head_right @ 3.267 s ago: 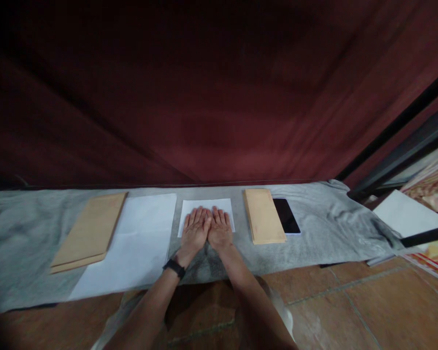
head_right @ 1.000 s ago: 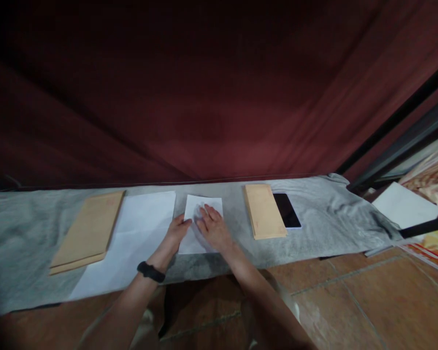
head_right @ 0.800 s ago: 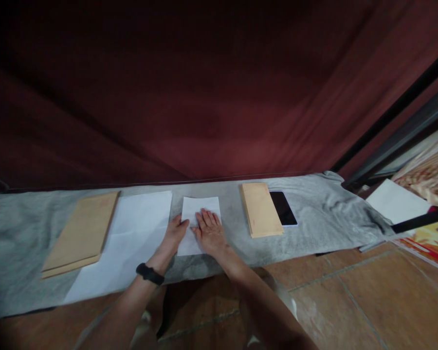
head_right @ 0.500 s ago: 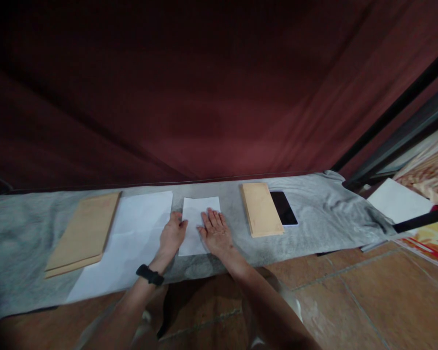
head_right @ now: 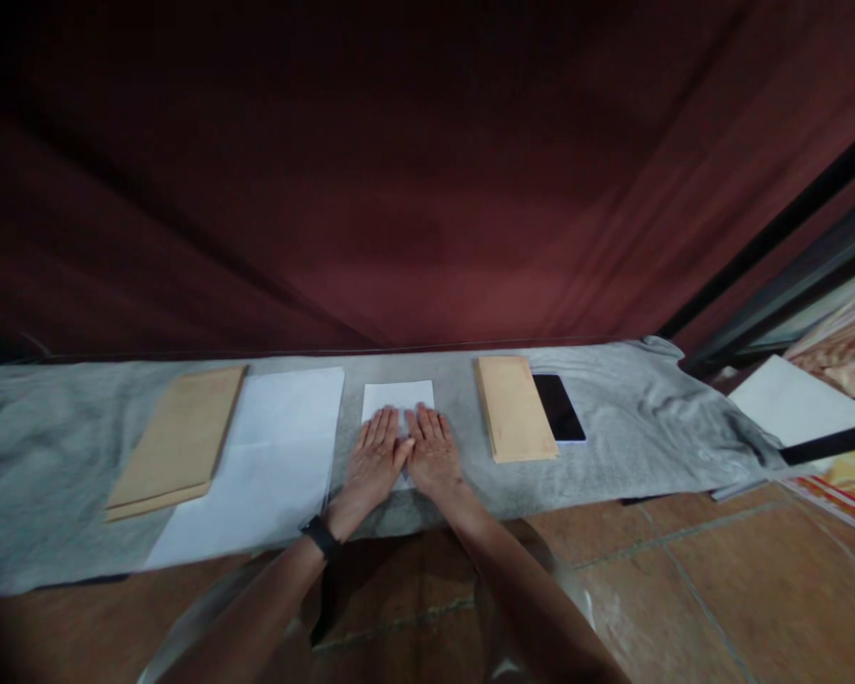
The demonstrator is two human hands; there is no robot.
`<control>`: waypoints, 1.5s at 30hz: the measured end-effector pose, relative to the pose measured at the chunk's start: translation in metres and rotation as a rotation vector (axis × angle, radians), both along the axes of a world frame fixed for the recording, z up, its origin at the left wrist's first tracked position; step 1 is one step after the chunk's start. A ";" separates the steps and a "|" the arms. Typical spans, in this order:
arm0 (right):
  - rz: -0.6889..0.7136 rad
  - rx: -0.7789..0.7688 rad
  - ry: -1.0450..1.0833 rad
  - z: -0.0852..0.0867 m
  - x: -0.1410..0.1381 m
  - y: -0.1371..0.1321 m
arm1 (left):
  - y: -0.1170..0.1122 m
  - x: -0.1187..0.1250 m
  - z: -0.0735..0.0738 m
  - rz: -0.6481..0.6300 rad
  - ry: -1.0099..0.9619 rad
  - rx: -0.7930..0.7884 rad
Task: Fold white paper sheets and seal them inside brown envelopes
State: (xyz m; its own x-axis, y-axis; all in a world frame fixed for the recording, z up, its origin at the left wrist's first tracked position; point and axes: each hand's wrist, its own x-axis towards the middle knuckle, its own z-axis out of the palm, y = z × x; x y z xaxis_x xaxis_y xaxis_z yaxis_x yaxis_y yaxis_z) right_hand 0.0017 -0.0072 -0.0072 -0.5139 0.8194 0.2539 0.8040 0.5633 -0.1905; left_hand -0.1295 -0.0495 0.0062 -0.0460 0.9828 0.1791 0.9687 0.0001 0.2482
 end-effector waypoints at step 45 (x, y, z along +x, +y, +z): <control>-0.152 0.048 0.081 -0.009 -0.012 0.059 | 0.003 -0.019 -0.003 0.095 -0.008 0.031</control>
State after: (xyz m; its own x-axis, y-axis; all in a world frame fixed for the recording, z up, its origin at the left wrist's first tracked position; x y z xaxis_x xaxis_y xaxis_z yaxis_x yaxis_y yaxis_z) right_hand -0.0105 0.0514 -0.0165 -0.3615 0.8720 0.3301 0.8636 0.4465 -0.2339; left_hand -0.1489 -0.0462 0.0036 -0.1400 0.9679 0.2089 0.9627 0.0838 0.2571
